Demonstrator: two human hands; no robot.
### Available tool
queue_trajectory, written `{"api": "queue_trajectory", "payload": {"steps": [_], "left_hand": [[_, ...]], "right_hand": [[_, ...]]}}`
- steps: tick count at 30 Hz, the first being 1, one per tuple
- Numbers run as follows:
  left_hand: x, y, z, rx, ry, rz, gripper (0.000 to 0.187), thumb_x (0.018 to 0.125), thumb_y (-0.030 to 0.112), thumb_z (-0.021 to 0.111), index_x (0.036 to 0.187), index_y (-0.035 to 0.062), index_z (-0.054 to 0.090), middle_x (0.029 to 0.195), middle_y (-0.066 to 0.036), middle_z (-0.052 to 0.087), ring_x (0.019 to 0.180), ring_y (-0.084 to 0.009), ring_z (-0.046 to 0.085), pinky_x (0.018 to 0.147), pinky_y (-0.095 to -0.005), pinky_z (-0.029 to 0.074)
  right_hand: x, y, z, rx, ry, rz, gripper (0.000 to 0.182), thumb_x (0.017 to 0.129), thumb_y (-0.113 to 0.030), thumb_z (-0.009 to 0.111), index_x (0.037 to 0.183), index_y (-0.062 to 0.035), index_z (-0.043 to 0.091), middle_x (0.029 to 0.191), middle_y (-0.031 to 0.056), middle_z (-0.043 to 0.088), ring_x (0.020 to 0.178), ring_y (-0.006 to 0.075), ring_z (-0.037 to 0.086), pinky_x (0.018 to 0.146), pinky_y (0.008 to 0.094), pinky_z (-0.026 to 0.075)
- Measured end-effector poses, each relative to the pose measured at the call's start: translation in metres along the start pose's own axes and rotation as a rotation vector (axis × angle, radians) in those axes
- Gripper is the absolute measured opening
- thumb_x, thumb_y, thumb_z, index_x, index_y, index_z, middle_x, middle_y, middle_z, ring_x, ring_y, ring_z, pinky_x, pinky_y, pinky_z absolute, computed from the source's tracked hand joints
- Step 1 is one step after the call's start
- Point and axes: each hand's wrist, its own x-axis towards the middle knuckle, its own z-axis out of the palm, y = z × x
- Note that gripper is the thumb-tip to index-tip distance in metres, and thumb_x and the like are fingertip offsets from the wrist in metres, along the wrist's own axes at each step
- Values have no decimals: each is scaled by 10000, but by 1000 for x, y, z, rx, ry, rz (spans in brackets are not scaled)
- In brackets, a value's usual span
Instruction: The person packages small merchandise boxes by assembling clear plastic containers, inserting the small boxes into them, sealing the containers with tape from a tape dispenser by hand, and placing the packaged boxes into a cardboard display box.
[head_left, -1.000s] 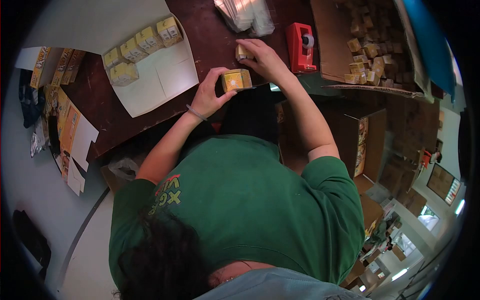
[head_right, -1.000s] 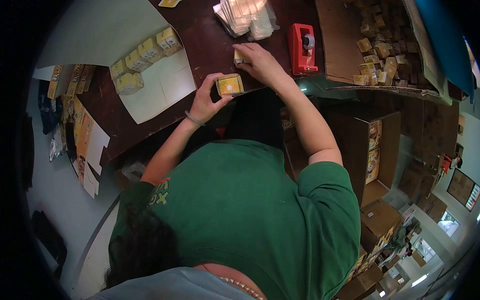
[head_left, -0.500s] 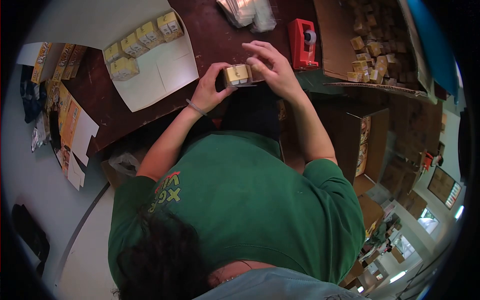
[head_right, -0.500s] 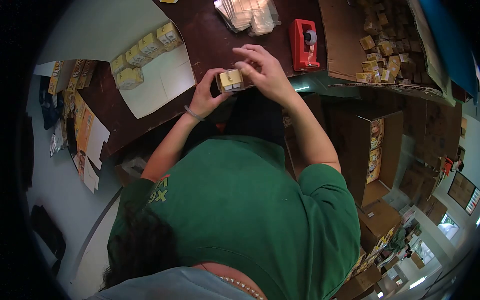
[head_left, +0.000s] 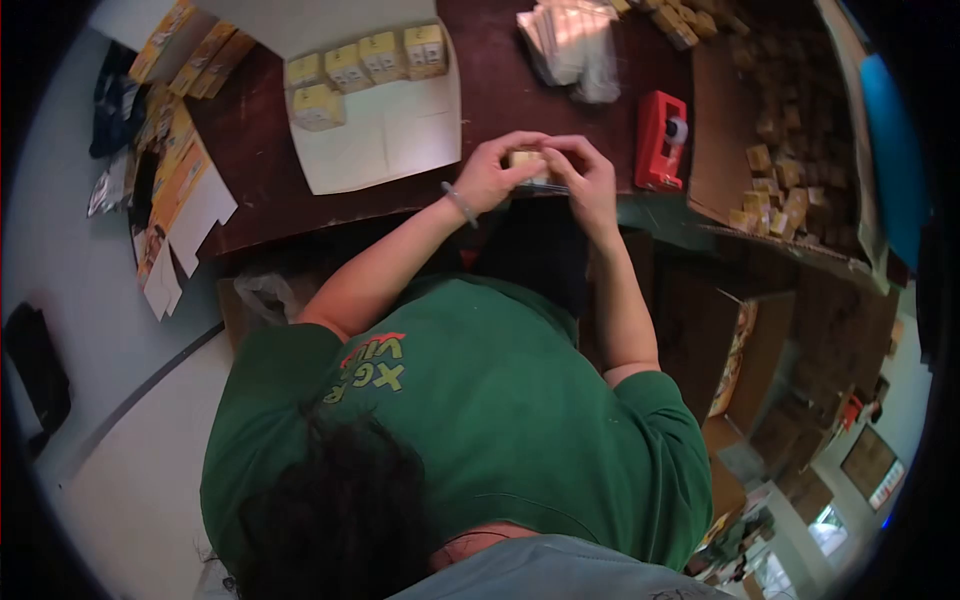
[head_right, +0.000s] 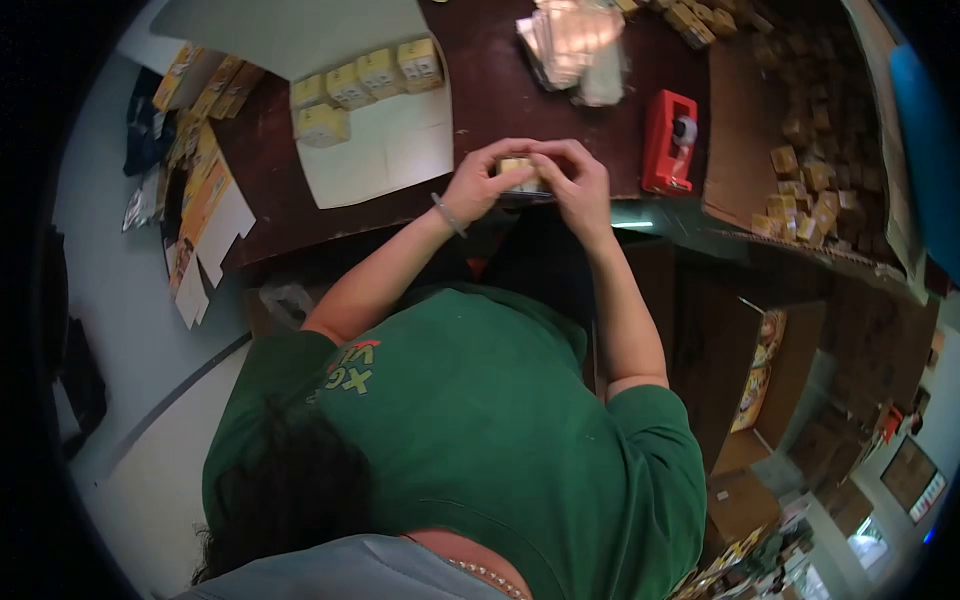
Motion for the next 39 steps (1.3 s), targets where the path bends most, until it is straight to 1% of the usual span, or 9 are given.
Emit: {"api": "queue_trajectory", "payload": {"steps": [2,5,15,17,20,25,33,37,39], "left_hand": [[5,-2,-1,27,-17,34,301,893,129,665,1173,19,664,1082,-36,684,1013,-111,618,907,-277,493],[3,4,-4,11,-56,7,260,870,113,659,1119,54,703,1048,-56,704,988,-124,635,899,-293,502],[-11,-17,-3,-209,-51,125,399,971,229,517,1299,3,527,1210,-79,599,1117,-136,564,987,-292,441],[-24,-9,-11,-307,-133,24,550,921,311,582,1370,15,467,1278,-115,568,1212,-209,538,1049,-343,402],[-31,-11,-16,499,-103,279,638,790,222,756,1341,45,488,1274,-138,572,1242,-294,531,1059,-382,397],[-21,-21,-19,461,-175,320,580,750,98,748,1282,67,519,1216,-152,604,1152,-311,598,973,-386,472],[-23,-22,-7,444,-18,237,590,719,76,768,1263,80,539,1248,-115,623,1151,-259,617,986,-353,477],[-21,-33,21,469,275,274,766,719,59,752,1411,68,424,1389,-167,515,1275,-319,523,1046,-382,437],[-30,-42,32,419,230,308,730,787,17,656,1454,32,361,1432,-201,451,1340,-339,444,1107,-400,361]], "right_hand": [[-22,0,5,-34,268,-272,160,937,-66,633,1073,16,657,1055,102,651,957,161,624,838,286,506],[-41,-29,16,-500,59,-706,260,894,-22,660,1153,4,656,1072,162,647,939,281,652,830,332,525],[-6,-25,12,-177,-80,-66,187,860,-62,721,1037,-6,732,992,46,601,920,132,578,792,253,469],[-4,-18,3,-150,-84,-54,183,863,-61,721,1036,-4,733,994,38,604,917,119,573,789,247,467],[-7,-24,6,-181,-97,-84,145,844,-44,721,983,-3,736,953,57,629,911,153,583,799,266,471],[-17,-44,15,-605,-39,-364,126,810,-11,713,935,-27,727,925,88,644,943,235,584,841,329,465],[10,-5,-1,-64,-112,292,223,799,-160,774,920,4,682,884,63,656,721,137,600,666,274,492],[-21,-32,28,-650,215,-183,621,756,-398,800,1218,-69,548,1053,130,575,924,325,614,771,422,527],[-22,-25,29,-767,238,-302,541,752,-328,786,1177,-67,579,1149,139,555,1033,345,568,845,428,508]]}}
